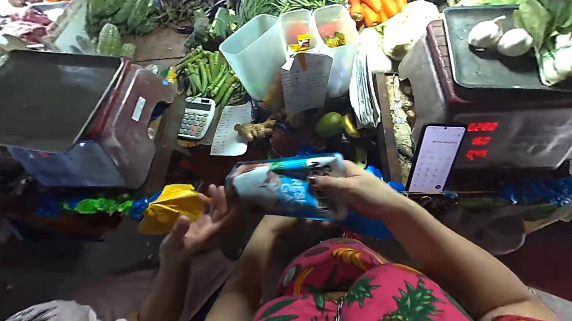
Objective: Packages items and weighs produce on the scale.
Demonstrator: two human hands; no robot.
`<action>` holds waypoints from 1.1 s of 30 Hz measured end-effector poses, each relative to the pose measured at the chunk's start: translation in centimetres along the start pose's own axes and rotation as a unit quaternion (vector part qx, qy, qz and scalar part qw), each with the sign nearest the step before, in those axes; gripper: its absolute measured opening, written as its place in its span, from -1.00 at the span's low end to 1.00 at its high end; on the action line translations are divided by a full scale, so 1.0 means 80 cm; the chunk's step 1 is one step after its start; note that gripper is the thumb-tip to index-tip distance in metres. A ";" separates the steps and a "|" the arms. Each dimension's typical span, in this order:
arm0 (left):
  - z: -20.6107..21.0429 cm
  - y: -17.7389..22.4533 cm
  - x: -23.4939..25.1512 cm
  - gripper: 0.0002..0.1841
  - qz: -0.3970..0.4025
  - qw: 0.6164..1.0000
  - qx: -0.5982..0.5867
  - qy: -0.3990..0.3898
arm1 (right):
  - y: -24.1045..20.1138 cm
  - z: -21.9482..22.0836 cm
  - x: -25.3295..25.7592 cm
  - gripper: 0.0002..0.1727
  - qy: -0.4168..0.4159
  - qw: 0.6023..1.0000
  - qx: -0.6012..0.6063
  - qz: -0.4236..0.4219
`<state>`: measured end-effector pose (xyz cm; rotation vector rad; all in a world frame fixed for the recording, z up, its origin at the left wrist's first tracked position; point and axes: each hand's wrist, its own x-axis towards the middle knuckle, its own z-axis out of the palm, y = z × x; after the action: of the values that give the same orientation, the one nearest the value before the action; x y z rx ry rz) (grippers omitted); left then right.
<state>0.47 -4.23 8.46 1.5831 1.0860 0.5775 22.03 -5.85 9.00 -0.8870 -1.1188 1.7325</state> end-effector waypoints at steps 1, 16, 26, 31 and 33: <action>0.016 -0.020 0.023 -0.56 -0.019 0.997 0.047 0.050 | -0.006 -0.017 -0.021 -0.79 0.028 0.999 -0.016 -0.007; 0.057 -0.074 0.122 -0.76 0.091 0.976 0.129 0.151 | 0.055 -0.049 -0.049 -0.72 0.390 0.895 0.147 0.159; 0.082 -0.064 0.120 -0.70 0.061 0.977 0.130 0.158 | 0.121 -0.021 0.023 -0.68 0.383 0.896 0.171 0.146; 0.083 -0.061 0.104 -0.69 0.066 0.982 0.122 0.131 | 0.150 -0.041 0.045 -0.65 0.430 0.882 0.153 0.118; 0.085 -0.065 0.093 -0.70 0.071 0.982 0.124 0.127 | 0.156 -0.053 0.052 -0.65 0.450 0.875 0.142 0.109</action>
<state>7.65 -1.08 0.28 1.8500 1.2804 0.7820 20.70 -3.43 -4.57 -1.4448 -0.1434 1.3214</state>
